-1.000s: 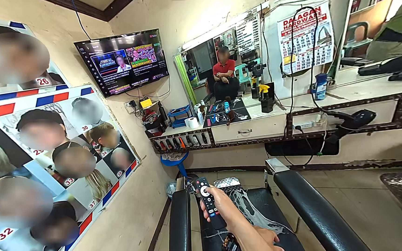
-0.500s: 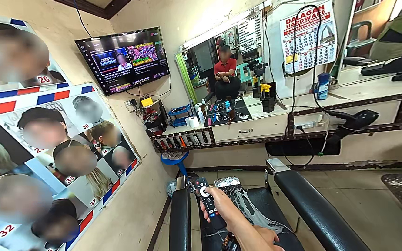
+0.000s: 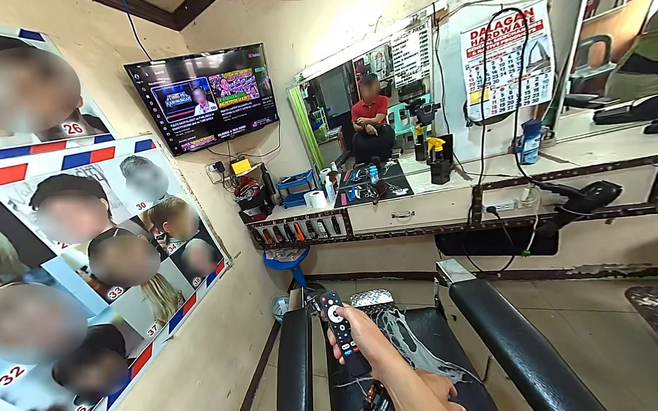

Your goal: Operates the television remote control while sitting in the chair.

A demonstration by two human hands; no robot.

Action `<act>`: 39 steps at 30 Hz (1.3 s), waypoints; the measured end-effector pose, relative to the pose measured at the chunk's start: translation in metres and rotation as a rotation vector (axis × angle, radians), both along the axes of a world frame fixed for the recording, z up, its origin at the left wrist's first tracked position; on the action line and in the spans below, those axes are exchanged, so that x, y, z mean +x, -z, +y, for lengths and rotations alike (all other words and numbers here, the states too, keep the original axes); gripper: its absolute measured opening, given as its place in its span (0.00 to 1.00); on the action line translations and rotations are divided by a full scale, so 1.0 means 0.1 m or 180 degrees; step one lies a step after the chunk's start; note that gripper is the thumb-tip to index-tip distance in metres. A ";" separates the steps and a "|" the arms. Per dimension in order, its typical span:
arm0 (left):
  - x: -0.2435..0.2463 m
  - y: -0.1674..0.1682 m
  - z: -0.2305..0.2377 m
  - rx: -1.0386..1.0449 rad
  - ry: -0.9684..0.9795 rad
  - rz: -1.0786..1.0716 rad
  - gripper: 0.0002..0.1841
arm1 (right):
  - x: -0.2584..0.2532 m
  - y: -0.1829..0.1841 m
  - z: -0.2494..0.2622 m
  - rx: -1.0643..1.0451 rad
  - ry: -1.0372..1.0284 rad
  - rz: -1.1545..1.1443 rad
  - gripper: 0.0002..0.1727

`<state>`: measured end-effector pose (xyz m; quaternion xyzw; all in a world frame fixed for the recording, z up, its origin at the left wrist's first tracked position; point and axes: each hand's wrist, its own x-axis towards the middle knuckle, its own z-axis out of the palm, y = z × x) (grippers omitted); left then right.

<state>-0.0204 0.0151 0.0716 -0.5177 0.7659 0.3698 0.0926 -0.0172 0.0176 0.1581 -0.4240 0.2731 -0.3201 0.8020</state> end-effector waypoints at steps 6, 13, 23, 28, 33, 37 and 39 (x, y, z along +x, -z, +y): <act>-0.02 -0.05 0.02 0.0008 0.0028 -0.0056 0.25 | 0.00 0.01 0.00 -0.0042 0.0004 0.0029 0.27; -0.05 -0.13 0.05 0.0063 0.0024 -0.0092 0.25 | -0.01 -0.01 0.01 -0.0029 0.0037 0.0056 0.26; -0.01 -0.01 -0.02 0.0056 0.0124 -0.0064 0.25 | -0.01 -0.01 0.01 -0.0054 0.0058 0.0053 0.26; 0.02 0.15 -0.06 -0.0076 0.0153 -0.0011 0.25 | 0.00 0.01 -0.01 -0.0041 0.0060 0.0020 0.27; 0.02 0.16 -0.07 -0.0074 0.0133 -0.0014 0.25 | 0.00 0.00 -0.01 -0.0015 0.0062 0.0046 0.27; 0.02 0.15 -0.07 -0.0039 0.0112 0.0017 0.24 | 0.00 0.01 0.00 -0.0040 0.0065 0.0030 0.27; 0.01 0.14 -0.05 -0.0062 0.0094 0.0030 0.24 | 0.00 0.02 -0.01 -0.0079 0.0039 0.0030 0.27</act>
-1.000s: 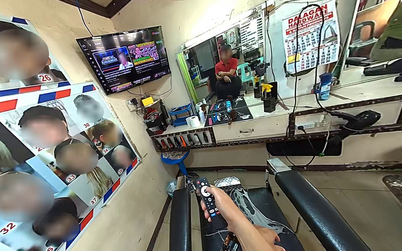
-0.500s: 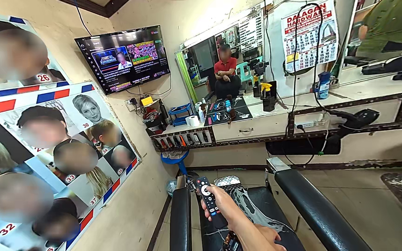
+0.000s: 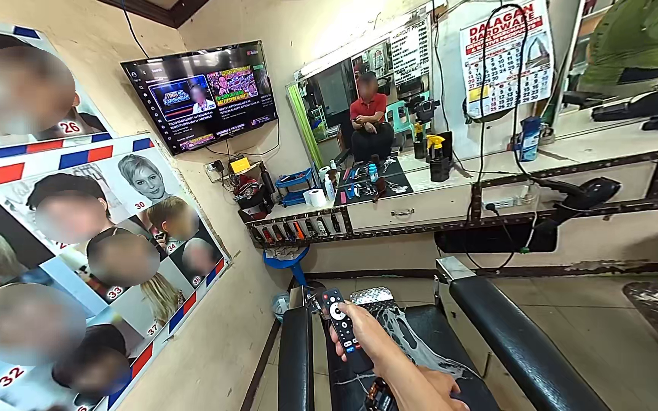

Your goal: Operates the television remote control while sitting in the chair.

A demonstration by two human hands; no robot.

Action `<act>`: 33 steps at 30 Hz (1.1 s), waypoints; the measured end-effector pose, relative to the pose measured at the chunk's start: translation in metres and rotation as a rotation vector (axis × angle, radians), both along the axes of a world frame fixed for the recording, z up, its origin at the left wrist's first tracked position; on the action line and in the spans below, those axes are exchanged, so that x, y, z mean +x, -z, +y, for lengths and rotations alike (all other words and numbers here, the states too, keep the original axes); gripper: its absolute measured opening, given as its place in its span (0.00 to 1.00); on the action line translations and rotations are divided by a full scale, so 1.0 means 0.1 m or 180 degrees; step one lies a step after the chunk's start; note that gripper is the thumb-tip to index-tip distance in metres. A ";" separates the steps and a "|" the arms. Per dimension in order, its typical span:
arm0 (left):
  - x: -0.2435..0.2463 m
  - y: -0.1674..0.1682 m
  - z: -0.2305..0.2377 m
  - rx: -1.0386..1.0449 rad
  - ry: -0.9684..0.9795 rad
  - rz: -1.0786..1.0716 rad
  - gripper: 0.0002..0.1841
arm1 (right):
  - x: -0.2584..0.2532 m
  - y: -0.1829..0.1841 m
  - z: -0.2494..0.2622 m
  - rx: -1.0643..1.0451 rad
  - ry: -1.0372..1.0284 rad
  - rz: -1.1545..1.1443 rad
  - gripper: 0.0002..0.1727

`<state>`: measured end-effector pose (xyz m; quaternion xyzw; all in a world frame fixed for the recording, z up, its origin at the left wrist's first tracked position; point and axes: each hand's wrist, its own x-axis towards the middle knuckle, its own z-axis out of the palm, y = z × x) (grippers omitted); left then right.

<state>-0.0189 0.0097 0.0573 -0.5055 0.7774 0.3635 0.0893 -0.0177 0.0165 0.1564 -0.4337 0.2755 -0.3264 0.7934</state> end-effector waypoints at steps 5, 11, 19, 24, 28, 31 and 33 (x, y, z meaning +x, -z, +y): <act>-0.01 -0.05 0.03 -0.0037 -0.0023 -0.0001 0.24 | 0.00 0.00 0.00 0.0008 -0.0003 0.0021 0.27; -0.04 -0.16 0.06 0.0064 -0.0007 -0.0068 0.25 | -0.01 -0.01 0.02 0.0021 -0.0033 0.0007 0.26; -0.05 -0.17 0.06 0.0072 0.0013 -0.0129 0.25 | 0.00 -0.01 0.01 0.0023 0.0020 0.0040 0.26; -0.05 -0.17 0.05 0.0077 0.0026 -0.0099 0.25 | 0.00 -0.01 0.01 0.0023 0.0015 0.0028 0.26; -0.04 -0.12 0.05 0.0044 -0.0012 -0.0077 0.25 | -0.01 -0.01 0.01 0.0016 -0.0012 0.0019 0.28; -0.01 -0.04 0.03 -0.0038 -0.0020 -0.0018 0.25 | -0.01 -0.02 0.01 0.0014 -0.0017 0.0039 0.27; -0.01 -0.08 0.04 -0.0030 -0.0011 -0.0028 0.25 | -0.01 -0.03 0.02 -0.0017 -0.0013 0.0069 0.27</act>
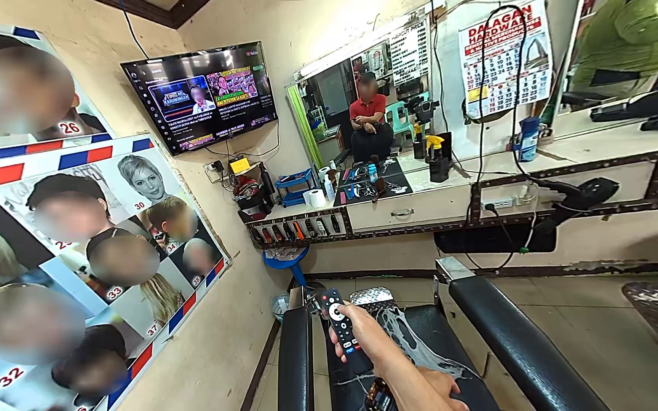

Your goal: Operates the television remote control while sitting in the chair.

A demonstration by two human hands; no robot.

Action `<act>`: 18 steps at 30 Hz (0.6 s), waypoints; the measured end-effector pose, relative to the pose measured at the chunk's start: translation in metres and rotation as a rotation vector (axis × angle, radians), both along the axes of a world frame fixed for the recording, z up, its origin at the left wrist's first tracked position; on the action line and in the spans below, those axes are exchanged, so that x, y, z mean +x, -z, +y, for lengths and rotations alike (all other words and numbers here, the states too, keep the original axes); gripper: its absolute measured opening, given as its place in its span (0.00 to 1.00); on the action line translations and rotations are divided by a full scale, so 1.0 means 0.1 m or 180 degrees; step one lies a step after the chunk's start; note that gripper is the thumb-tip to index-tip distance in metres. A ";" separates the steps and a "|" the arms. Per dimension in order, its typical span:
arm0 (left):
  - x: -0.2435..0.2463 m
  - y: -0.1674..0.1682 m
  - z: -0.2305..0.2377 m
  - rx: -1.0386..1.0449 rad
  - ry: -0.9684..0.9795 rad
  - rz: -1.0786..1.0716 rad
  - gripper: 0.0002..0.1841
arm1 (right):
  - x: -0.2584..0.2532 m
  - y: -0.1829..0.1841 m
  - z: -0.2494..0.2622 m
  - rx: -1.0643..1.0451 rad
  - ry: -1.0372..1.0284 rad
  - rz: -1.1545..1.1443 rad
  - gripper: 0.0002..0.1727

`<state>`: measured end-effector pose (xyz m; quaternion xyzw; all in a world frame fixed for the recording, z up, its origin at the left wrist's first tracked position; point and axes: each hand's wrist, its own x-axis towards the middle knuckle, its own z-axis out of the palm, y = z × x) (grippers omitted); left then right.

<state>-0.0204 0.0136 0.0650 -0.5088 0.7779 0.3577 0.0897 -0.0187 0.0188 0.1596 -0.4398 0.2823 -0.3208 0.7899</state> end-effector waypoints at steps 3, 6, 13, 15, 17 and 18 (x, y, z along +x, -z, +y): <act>0.01 0.04 -0.01 -0.0032 0.0024 -0.0010 0.25 | 0.00 0.00 0.00 0.0004 -0.0012 -0.0016 0.27; 0.01 0.05 -0.02 -0.0018 0.0017 -0.0016 0.25 | 0.00 0.01 -0.01 0.0012 0.0005 -0.0036 0.26; 0.01 0.08 -0.04 0.0026 0.0044 -0.0022 0.25 | 0.00 0.02 -0.01 0.0006 0.0007 -0.0035 0.27; 0.01 0.11 -0.04 0.0011 0.0040 -0.0018 0.25 | 0.00 0.03 -0.01 0.0006 -0.0001 -0.0023 0.28; 0.01 0.10 -0.04 0.0004 0.0034 -0.0004 0.25 | 0.00 0.02 -0.01 0.0023 0.0011 -0.0023 0.27; 0.00 0.08 -0.03 0.0022 0.0025 -0.0007 0.25 | 0.00 0.01 0.00 0.0043 0.0024 -0.0026 0.27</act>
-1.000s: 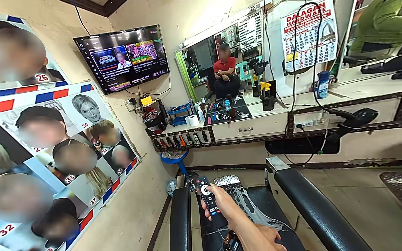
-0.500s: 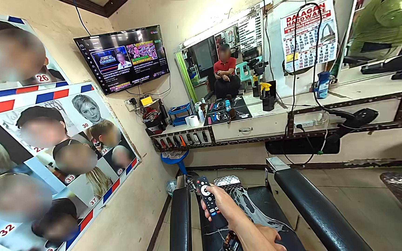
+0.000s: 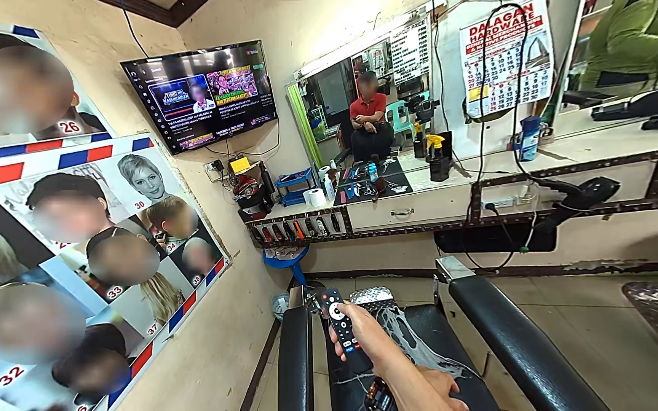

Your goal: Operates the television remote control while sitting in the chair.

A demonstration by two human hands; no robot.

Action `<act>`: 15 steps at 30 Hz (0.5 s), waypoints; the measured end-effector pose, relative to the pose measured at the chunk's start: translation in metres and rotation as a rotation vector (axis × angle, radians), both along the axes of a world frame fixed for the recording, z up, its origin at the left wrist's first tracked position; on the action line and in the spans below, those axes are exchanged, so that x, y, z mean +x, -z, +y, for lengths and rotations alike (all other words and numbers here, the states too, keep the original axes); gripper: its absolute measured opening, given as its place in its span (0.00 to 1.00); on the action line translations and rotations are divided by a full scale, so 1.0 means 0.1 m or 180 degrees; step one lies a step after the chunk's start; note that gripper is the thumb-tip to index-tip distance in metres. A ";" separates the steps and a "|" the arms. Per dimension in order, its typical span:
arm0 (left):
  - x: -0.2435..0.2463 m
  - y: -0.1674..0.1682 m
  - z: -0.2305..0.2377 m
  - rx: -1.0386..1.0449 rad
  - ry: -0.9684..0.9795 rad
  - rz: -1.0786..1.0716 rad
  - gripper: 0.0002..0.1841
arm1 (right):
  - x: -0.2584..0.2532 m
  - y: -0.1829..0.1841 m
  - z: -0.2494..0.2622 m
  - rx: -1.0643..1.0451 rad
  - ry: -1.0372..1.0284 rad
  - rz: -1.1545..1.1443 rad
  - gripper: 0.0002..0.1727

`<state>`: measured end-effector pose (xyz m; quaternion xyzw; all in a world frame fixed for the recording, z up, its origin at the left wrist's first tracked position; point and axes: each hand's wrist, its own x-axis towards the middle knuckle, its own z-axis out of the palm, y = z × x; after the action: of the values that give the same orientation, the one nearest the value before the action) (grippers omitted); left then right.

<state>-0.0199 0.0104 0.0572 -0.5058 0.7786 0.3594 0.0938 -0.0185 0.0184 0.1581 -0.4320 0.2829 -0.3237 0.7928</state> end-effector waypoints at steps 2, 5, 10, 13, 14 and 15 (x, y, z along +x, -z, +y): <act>-0.03 -0.11 0.03 0.0085 -0.0010 -0.0060 0.25 | 0.00 -0.01 0.00 0.0014 0.0029 0.0000 0.26; -0.04 -0.17 0.03 0.0115 -0.0007 -0.0108 0.25 | 0.00 -0.01 0.00 0.0026 0.0065 0.0006 0.27; -0.03 -0.16 0.04 0.0088 0.0018 -0.0097 0.25 | 0.00 -0.02 0.01 -0.0038 0.0016 -0.0034 0.27; -0.03 -0.18 0.05 0.0077 0.0031 -0.0073 0.25 | -0.01 -0.03 0.02 -0.0065 0.0030 -0.0001 0.27; -0.03 -0.19 0.05 0.0079 0.0027 -0.0072 0.25 | 0.00 -0.03 0.01 -0.0064 0.0024 0.0000 0.27; -0.03 -0.18 0.05 0.0080 0.0021 -0.0062 0.25 | 0.00 -0.02 0.01 -0.0058 0.0012 0.0000 0.28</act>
<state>-0.0228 0.0154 0.0756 -0.5055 0.7748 0.3639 0.1088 -0.0188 0.0197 0.1606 -0.4387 0.2808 -0.3278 0.7882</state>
